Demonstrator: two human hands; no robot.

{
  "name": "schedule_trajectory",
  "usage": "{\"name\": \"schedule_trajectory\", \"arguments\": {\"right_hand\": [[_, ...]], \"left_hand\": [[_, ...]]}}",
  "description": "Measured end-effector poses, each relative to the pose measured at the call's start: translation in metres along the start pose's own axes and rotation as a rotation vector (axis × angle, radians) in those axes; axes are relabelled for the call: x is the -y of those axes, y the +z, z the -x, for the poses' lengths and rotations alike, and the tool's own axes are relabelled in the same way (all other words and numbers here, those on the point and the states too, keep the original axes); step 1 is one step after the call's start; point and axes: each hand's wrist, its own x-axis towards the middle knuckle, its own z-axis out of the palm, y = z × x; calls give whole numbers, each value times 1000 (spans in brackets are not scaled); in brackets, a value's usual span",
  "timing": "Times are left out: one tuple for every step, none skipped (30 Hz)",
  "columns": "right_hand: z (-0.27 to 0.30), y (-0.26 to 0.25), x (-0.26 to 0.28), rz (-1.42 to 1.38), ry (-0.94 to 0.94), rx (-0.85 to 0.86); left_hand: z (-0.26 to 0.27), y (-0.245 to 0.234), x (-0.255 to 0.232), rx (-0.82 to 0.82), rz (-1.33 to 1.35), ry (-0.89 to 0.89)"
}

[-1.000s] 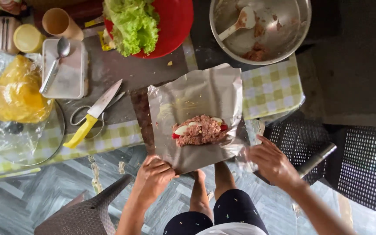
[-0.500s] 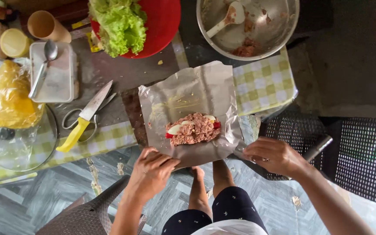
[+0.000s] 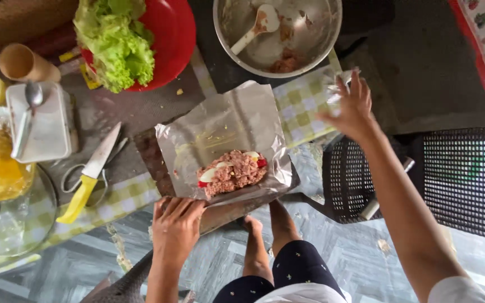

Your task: The person assembles meat patties by placing ground meat on aluminum foil, adding a red sausage and boiled egg halves, then covering with more meat and wrapping the foil. The process is repeated to create multiple wrapped patties.

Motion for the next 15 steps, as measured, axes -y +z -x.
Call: {"name": "schedule_trajectory", "arguments": {"right_hand": [[2, 2, 13, 224, -152, -1], [15, 3, 26, 116, 6, 139], [37, 2, 38, 6, 158, 283], [60, 5, 50, -172, 110, 599], [87, 10, 62, -350, 61, 918], [116, 18, 76, -244, -425, 709], [137, 23, 83, -236, -598, 579], [150, 31, 88, -226, -767, 442], [153, 36, 85, -333, -604, 430], [154, 42, 81, -436, -439, 418], [155, 48, 79, -537, -268, 408], [149, 58, 78, -506, -204, 442], [136, 68, 76, -468, -136, 476], [124, 74, 74, -429, -68, 509], [114, 78, 76, -390, -38, 480]], "left_hand": [[-3, -2, 1, -11, -30, 4], [-5, -3, 2, -53, -32, 63], [-6, -1, 2, -96, -33, 116], [-5, 0, 4, -139, -35, 170], [-1, -2, 4, -154, -31, 157], [3, -3, 4, -169, -26, 144], [4, -2, 4, -191, -20, 131], [2, -2, 6, -200, -34, 119], [-1, -1, 10, -207, -52, 101], [-5, 0, 13, -215, -70, 83], [-11, 1, 19, -230, -98, 67], [-21, 4, 26, -246, -127, 51], [-32, 9, 33, -260, -149, 37], [-43, 16, 41, -305, -113, 20], [-57, 21, 50, -352, -81, 3]]}}
